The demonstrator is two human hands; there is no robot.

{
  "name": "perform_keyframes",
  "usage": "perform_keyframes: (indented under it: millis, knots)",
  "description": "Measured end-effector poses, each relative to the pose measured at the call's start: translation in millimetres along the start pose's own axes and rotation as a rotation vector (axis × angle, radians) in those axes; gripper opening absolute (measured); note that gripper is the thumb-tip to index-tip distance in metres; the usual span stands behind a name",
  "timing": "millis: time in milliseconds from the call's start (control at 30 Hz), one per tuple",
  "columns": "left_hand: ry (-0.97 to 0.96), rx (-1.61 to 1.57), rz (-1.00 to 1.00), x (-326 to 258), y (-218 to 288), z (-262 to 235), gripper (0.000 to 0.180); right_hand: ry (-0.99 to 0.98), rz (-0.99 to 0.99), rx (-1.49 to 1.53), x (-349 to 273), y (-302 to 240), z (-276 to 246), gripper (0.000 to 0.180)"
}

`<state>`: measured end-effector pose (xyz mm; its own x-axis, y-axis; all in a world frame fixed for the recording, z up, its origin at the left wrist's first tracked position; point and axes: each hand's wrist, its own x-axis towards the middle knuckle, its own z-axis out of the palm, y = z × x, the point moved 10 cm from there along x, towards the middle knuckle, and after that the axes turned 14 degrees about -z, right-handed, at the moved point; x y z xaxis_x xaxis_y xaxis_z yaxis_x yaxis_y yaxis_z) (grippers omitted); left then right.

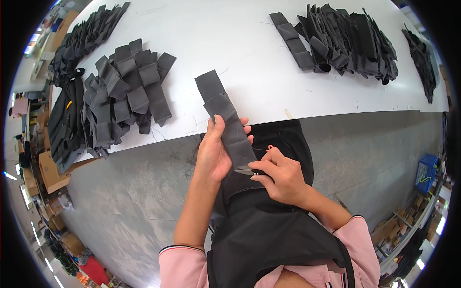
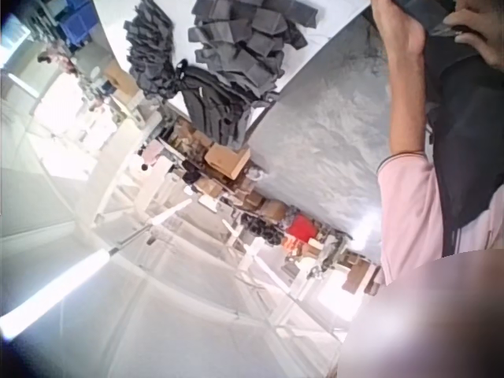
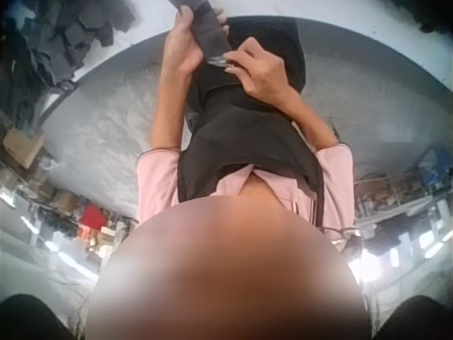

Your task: Trim and inspect black fabric straps using small hand shears or snips.

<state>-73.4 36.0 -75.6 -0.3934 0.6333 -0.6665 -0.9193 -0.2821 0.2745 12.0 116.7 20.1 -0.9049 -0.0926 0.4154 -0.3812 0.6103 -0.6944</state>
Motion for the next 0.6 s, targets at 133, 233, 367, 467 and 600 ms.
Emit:
perform_keyframes:
  millis: [133,233,367,467,600]
  knots:
    - [0.035,0.022,0.029,0.3,0.6,-3.9,0.034,-0.001,-0.022,-0.043,2.9,-4.9,1.5,0.03]
    - [0.079,0.044,0.052,-0.8,2.5,-6.5,0.033,-0.035,-0.005,-0.104,4.5,-8.2,2.5,0.031]
    - [0.079,0.056,0.051,-0.6,2.4,-5.8,0.032,-0.051,0.0,-0.147,3.1,-9.0,2.1,0.03]
    - [0.075,0.048,0.035,0.4,0.1,-7.0,0.032,-0.021,-0.001,-0.146,-0.8,-8.8,-2.7,0.03]
    - [0.104,0.055,0.045,-0.3,2.4,-11.2,0.031,0.037,0.006,-0.105,-5.0,-8.4,-14.1,0.03]
